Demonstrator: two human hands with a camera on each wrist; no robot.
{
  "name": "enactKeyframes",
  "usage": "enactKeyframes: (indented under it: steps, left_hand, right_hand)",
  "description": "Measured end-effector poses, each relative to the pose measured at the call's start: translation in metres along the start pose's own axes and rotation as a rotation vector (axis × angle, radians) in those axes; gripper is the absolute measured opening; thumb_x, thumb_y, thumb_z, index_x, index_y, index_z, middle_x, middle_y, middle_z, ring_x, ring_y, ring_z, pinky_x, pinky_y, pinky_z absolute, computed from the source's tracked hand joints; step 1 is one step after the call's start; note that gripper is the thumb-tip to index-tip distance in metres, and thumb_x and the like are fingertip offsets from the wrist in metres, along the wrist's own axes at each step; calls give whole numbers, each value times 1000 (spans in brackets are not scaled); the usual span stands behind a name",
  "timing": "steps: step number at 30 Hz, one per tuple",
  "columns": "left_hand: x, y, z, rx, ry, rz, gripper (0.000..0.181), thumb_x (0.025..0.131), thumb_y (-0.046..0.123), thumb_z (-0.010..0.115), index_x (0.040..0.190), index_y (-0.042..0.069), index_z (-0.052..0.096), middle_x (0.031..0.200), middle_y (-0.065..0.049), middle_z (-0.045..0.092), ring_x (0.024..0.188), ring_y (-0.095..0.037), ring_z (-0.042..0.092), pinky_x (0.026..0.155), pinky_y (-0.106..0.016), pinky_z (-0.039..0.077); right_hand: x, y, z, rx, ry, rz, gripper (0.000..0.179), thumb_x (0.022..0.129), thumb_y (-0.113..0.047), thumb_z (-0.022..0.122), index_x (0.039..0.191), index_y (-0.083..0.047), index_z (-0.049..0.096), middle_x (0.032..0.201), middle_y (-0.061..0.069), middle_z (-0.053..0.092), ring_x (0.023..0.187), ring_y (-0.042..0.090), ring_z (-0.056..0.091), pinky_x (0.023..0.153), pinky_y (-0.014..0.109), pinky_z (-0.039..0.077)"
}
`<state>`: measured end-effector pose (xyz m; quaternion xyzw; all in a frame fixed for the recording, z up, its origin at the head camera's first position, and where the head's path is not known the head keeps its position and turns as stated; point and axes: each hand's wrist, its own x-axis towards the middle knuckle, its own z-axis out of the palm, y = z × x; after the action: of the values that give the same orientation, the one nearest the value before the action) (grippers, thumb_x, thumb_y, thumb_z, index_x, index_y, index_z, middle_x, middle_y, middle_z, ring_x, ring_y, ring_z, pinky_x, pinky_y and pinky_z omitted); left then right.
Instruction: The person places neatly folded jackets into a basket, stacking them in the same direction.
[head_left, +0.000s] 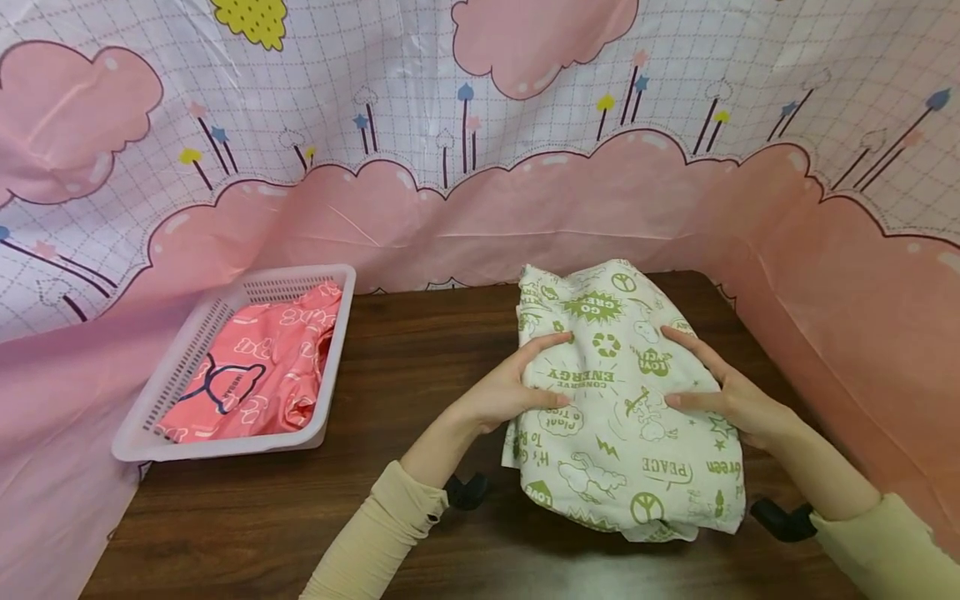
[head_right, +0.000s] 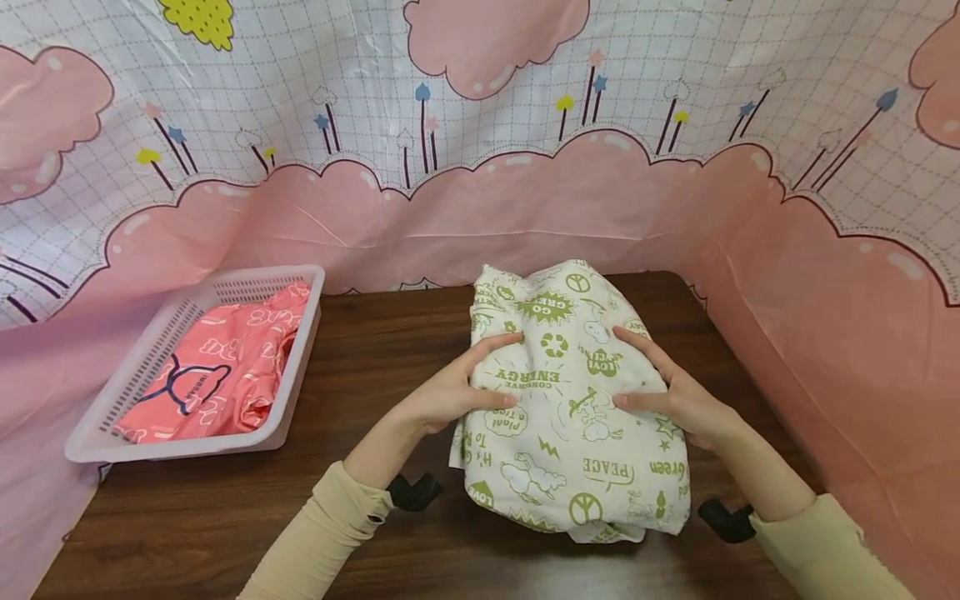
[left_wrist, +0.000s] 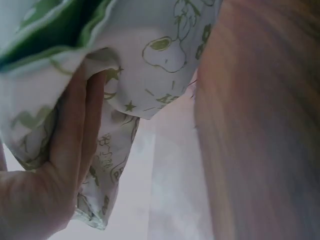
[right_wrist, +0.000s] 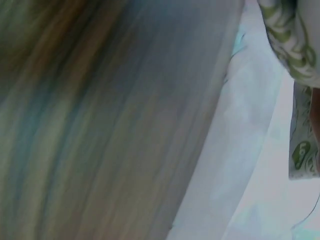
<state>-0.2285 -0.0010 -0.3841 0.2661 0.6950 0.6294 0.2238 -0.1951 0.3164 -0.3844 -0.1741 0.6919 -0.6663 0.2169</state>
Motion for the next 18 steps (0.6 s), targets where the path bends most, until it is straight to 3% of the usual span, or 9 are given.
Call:
enactKeyframes:
  steps: [5,11,14,18]
  left_hand:
    - [-28,12,-23,23,18,-14,74,78,15,72,135,44,35,144,20,21,136,-11,10,102,-43,32]
    - [-60,21,-54,-6,51,-31,67,83,18,68,137,38,35,147,11,17,134,-17,17,95,-40,39]
    - [-73,28,-71,-28,77,-39,64,85,17,65,138,35,34,142,2,30,125,-19,37,89,-38,45]
    - [-93,37,-98,-113,83,-67,64,87,9,61,140,30,32,123,-12,52,94,-25,63,77,-42,52]
  right_hand:
    - [17,-9,25,59,-35,-26,83,89,8,48,147,-34,5,130,9,42,93,32,64,70,52,51]
    - [42,-21,60,76,-26,1,81,89,2,54,145,-37,11,129,13,41,94,31,63,71,50,52]
    - [58,-27,75,97,-34,-10,81,88,1,55,145,-37,13,129,15,40,95,29,63,72,48,53]
    - [85,-35,97,143,-52,-31,79,87,0,57,143,-40,18,130,15,39,99,28,61,74,46,53]
